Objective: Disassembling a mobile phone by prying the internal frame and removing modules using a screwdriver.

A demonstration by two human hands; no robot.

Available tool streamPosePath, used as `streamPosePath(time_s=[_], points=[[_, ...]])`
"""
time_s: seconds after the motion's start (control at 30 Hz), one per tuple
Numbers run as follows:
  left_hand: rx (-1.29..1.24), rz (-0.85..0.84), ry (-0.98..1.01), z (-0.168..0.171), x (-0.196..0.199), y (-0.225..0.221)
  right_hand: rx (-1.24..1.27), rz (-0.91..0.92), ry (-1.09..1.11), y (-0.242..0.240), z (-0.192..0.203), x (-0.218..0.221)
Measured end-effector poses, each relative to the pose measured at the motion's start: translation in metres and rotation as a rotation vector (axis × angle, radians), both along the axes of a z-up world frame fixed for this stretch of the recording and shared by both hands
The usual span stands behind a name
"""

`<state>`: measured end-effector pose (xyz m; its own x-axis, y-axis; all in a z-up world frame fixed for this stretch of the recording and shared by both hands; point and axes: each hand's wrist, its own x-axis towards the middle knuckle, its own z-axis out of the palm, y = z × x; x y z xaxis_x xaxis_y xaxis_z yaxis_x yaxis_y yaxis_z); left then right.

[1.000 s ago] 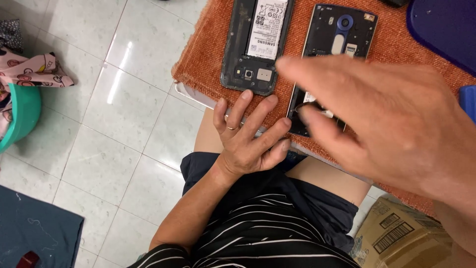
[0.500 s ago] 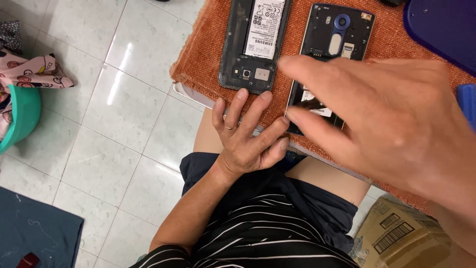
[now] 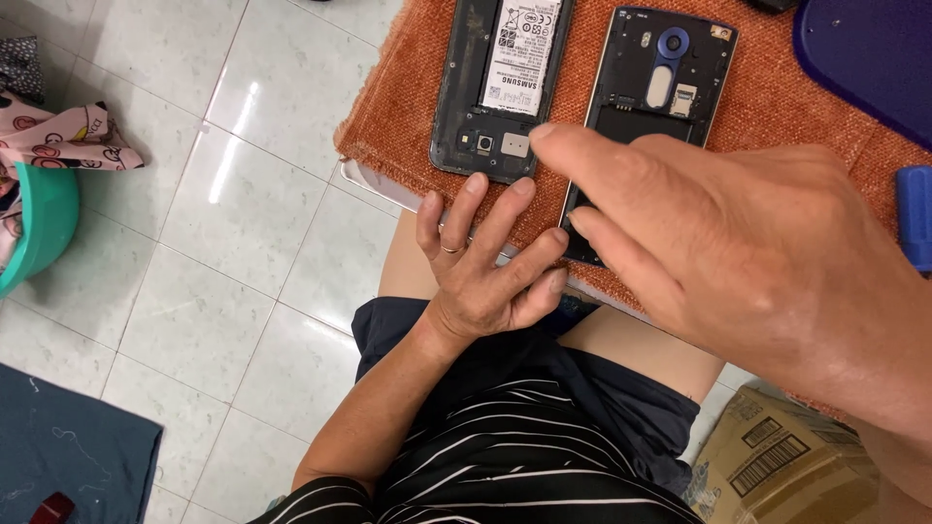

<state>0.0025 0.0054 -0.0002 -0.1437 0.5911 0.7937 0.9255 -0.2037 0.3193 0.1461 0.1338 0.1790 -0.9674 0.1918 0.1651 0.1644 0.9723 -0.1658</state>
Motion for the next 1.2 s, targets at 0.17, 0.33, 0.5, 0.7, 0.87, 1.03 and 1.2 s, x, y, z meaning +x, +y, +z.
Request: streamPosePath(time_s=[0.17, 0.33, 0.5, 0.7, 0.87, 1.03, 1.2], points=[[-0.035, -0.045, -0.048, -0.002, -0.004, -0.007, 0.187, -0.036, -0.074, -0.002, 0.006, -0.005], [-0.044, -0.146, -0.193, -0.011, -0.008, -0.024, 0.046, -0.109, -0.032, 0.003, -0.005, 0.002], [-0.136, -0.058, -0.118, 0.009, 0.003, -0.019, -0.105, -0.112, 0.017, 0.005, -0.003, 0.000], [-0.084, -0.025, -0.026, 0.014, 0.007, -0.008, -0.168, 0.015, 0.066, 0.016, 0.005, 0.003], [-0.082, -0.003, -0.002, 0.008, 0.009, -0.004, -0.144, 0.115, 0.176, 0.014, 0.012, 0.005], [-0.027, 0.011, 0.023, 0.007, 0.009, -0.002, -0.046, 0.170, 0.166, 0.006, 0.013, 0.003], [-0.044, -0.031, 0.022, 0.009, 0.008, 0.005, -0.187, 0.143, 0.175, -0.002, 0.016, -0.017]])
